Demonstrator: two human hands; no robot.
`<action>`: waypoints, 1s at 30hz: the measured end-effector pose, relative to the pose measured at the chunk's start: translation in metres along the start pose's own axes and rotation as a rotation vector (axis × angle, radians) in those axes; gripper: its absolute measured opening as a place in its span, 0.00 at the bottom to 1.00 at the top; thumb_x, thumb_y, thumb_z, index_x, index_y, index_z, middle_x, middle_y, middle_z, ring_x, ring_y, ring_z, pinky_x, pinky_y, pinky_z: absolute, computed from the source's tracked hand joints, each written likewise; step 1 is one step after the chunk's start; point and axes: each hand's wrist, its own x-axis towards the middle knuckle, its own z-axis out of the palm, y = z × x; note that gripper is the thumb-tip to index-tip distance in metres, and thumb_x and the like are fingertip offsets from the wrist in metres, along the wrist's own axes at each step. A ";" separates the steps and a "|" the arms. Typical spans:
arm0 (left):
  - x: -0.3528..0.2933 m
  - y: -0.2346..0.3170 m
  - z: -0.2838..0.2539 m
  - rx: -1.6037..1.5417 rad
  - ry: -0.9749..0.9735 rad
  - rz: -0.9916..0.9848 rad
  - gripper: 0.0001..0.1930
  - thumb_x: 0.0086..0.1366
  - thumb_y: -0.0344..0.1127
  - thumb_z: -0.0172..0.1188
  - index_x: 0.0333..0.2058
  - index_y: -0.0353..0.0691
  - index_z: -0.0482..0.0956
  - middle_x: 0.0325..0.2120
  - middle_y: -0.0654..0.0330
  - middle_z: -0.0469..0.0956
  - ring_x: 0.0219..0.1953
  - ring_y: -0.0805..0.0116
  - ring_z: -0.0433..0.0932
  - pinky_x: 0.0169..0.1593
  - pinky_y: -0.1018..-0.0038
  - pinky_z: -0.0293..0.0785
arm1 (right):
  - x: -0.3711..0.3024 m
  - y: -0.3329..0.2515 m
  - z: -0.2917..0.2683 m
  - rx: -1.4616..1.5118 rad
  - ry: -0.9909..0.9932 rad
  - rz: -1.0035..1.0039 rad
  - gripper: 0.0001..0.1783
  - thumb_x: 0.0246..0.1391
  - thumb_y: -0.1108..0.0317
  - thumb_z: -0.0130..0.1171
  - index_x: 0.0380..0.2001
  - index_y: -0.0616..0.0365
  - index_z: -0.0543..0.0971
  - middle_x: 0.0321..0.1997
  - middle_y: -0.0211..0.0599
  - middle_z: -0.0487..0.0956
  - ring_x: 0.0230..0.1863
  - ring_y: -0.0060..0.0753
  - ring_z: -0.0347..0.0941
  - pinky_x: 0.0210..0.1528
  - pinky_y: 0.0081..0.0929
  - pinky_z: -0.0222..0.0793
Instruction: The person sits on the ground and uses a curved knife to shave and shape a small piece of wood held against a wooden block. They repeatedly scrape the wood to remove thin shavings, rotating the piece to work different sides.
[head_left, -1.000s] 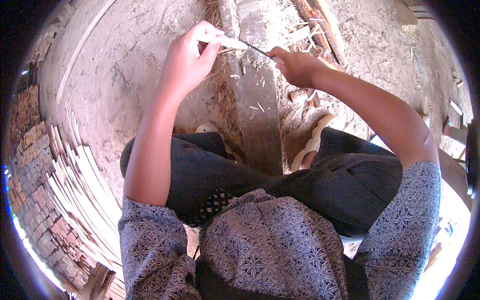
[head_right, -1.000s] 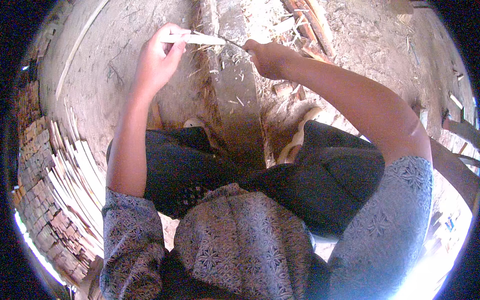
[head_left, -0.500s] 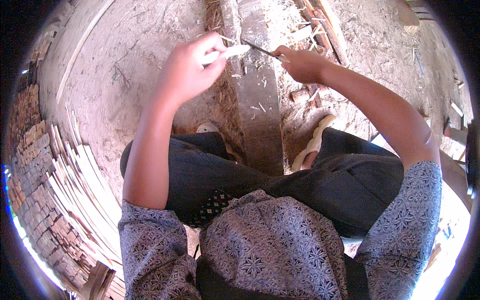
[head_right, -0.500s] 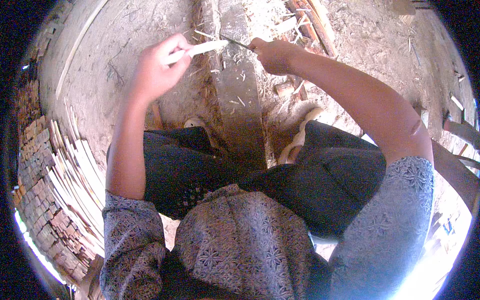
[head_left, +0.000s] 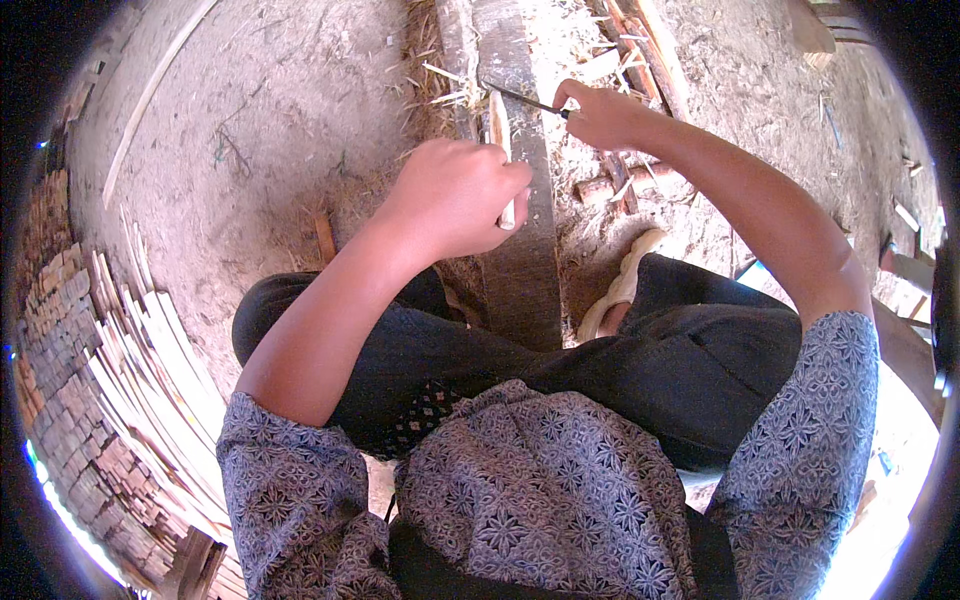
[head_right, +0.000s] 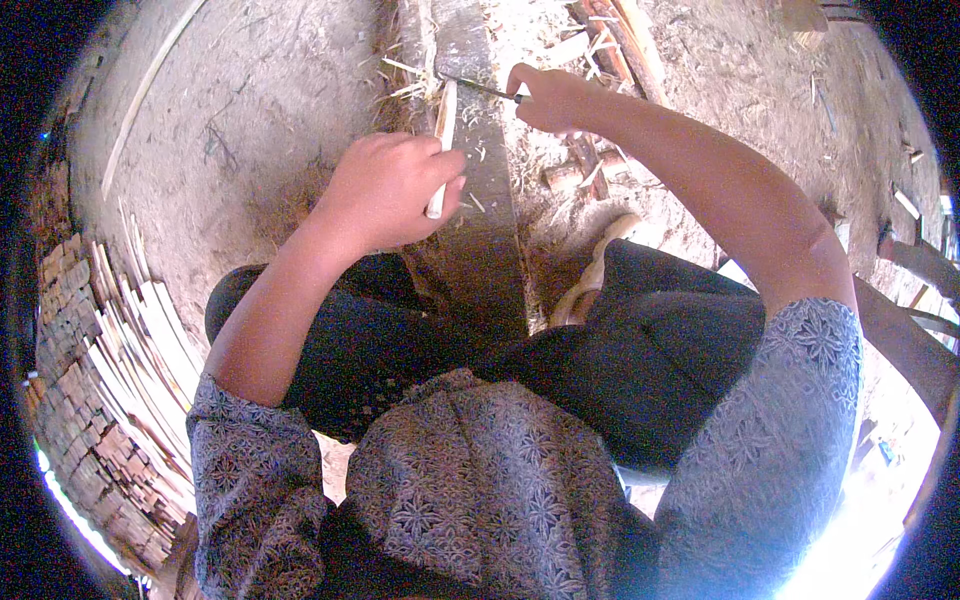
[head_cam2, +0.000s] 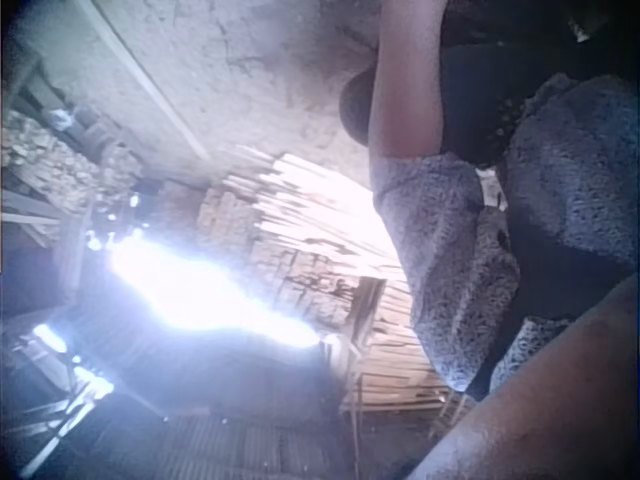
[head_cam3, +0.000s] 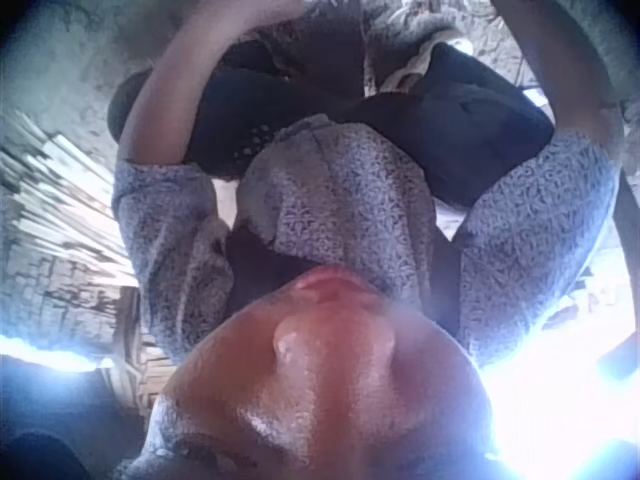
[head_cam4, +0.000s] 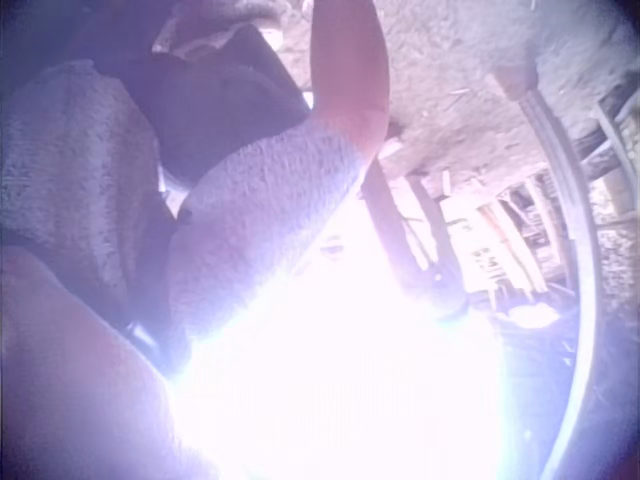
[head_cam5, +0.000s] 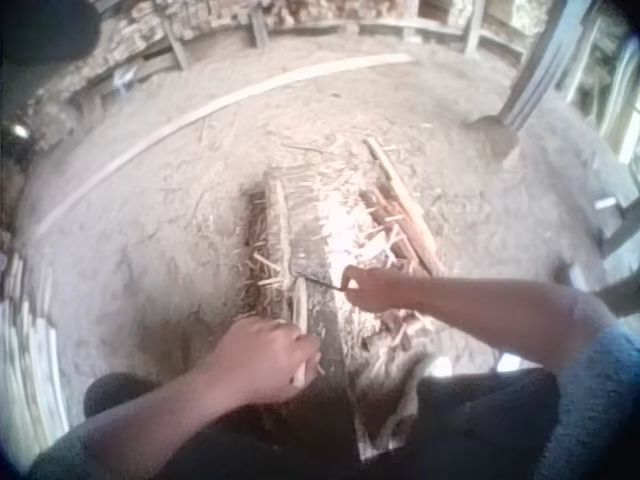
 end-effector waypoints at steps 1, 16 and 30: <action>0.000 0.000 0.001 0.008 0.046 -0.009 0.07 0.57 0.38 0.62 0.26 0.43 0.82 0.20 0.54 0.81 0.27 0.52 0.84 0.33 0.58 0.80 | 0.001 -0.005 -0.002 0.065 -0.022 0.045 0.16 0.69 0.57 0.47 0.54 0.49 0.70 0.24 0.44 0.77 0.27 0.37 0.78 0.35 0.44 0.71; -0.004 -0.005 0.014 -0.089 0.103 -0.036 0.05 0.56 0.32 0.61 0.29 0.41 0.84 0.21 0.51 0.83 0.26 0.52 0.85 0.31 0.59 0.82 | -0.027 -0.047 -0.009 -0.175 0.181 -0.199 0.15 0.65 0.62 0.51 0.52 0.50 0.77 0.33 0.49 0.82 0.36 0.49 0.81 0.44 0.45 0.74; -0.003 -0.005 0.019 -0.151 0.033 -0.038 0.04 0.56 0.34 0.60 0.28 0.42 0.79 0.23 0.49 0.82 0.27 0.46 0.84 0.34 0.53 0.81 | 0.008 -0.040 -0.030 -0.103 0.143 -0.069 0.21 0.67 0.47 0.53 0.50 0.50 0.79 0.31 0.45 0.81 0.33 0.37 0.79 0.39 0.41 0.73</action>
